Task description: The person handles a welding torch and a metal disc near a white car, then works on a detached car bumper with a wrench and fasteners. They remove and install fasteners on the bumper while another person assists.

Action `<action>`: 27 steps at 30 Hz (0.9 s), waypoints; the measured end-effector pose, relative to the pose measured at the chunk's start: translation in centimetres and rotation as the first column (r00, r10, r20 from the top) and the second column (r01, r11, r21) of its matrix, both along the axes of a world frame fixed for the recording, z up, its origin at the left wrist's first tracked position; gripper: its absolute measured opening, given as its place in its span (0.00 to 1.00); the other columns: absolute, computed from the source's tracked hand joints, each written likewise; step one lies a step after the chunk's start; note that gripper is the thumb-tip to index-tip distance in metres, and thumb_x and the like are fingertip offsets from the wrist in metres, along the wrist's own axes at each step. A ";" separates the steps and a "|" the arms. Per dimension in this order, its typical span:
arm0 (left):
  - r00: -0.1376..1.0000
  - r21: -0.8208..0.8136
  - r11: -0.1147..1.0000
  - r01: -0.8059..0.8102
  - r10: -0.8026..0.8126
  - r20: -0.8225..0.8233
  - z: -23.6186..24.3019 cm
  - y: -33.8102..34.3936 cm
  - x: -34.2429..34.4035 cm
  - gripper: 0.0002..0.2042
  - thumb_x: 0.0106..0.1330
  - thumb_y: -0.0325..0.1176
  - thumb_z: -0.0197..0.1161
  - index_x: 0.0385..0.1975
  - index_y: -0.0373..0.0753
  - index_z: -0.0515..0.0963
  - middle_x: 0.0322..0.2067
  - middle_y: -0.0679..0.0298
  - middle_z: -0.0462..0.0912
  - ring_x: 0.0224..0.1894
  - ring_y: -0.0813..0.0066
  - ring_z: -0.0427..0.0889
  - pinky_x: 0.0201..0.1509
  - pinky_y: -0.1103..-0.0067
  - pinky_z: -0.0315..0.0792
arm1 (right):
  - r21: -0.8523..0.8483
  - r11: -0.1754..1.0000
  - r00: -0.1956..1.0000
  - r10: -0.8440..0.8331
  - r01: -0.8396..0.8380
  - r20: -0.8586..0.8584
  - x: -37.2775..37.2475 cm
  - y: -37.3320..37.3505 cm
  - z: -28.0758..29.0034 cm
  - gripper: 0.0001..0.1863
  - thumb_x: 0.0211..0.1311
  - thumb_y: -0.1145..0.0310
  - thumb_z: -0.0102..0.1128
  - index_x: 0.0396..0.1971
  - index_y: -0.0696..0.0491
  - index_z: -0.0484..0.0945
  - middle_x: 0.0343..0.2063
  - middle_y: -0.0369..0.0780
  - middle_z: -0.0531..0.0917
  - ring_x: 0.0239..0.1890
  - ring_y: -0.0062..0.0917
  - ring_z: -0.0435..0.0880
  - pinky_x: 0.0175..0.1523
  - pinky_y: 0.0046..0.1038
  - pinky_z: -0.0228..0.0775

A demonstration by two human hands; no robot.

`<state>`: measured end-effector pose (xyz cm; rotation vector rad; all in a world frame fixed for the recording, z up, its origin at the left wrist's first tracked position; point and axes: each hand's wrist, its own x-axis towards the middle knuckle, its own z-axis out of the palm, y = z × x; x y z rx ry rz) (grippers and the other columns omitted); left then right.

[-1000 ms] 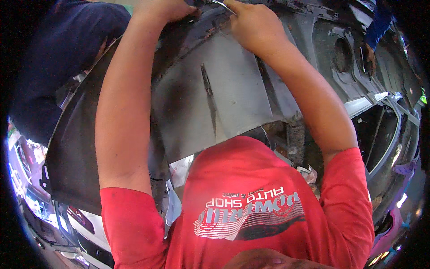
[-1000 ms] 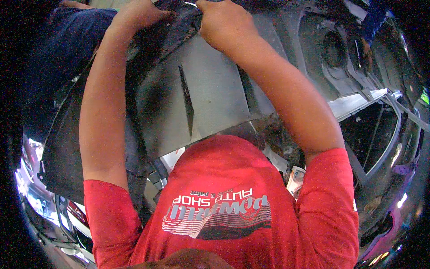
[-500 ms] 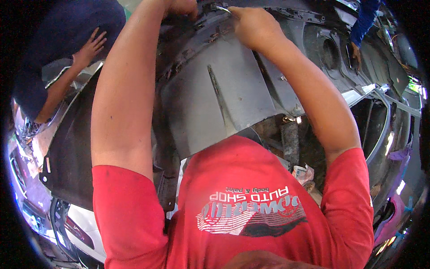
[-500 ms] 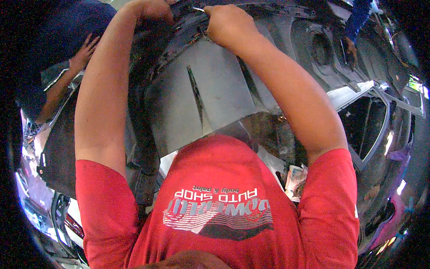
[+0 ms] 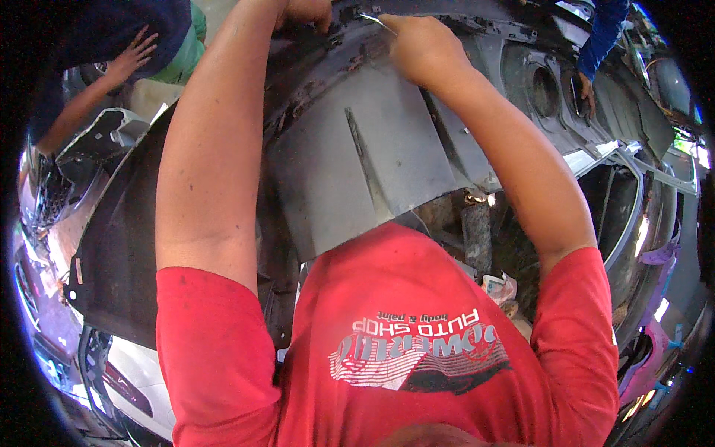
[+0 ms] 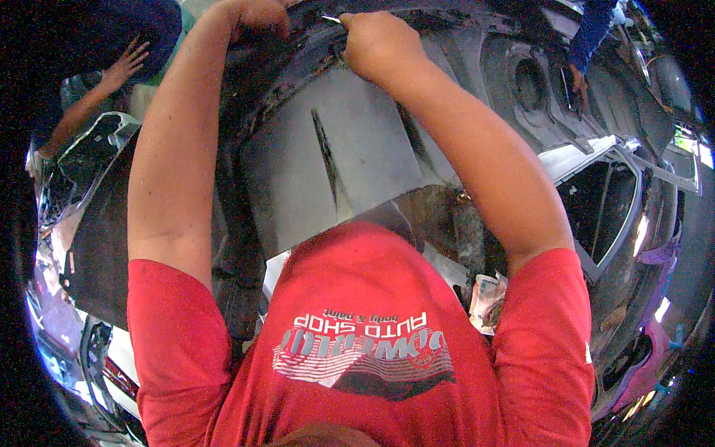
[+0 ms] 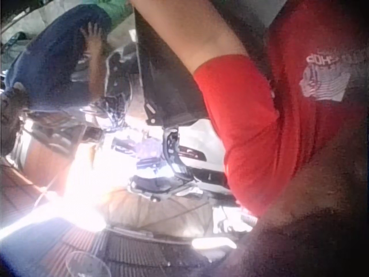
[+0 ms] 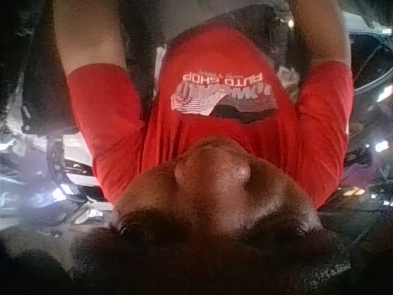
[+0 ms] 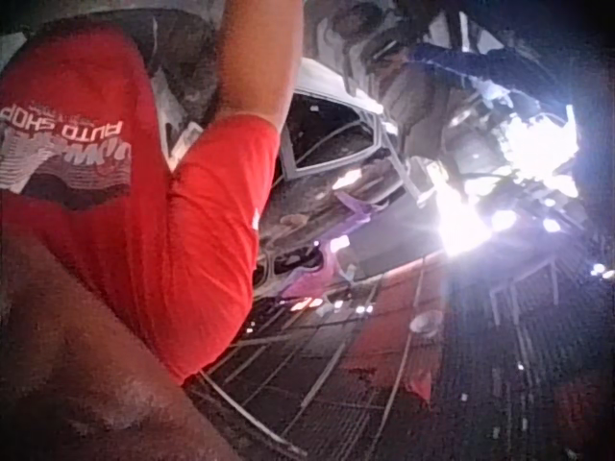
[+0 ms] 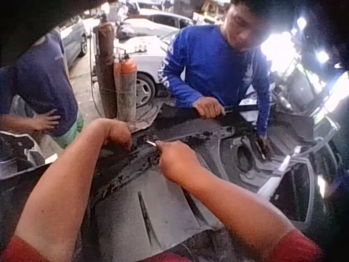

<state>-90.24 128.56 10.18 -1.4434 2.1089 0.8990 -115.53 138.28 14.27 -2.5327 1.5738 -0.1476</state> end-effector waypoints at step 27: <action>0.880 -0.269 0.843 -0.465 0.409 -0.239 1.6 5.5 -2.5 0.20 0.76 0.43 0.59 0.53 0.30 0.81 0.43 0.42 0.87 0.46 0.52 0.87 0.57 0.64 0.75 | -0.058 0.907 0.893 0.421 -0.417 0.162 -4.0 -13.6 -4.8 0.20 0.66 0.49 0.59 0.30 0.51 0.87 0.31 0.48 0.88 0.36 0.50 0.87 0.44 0.49 0.79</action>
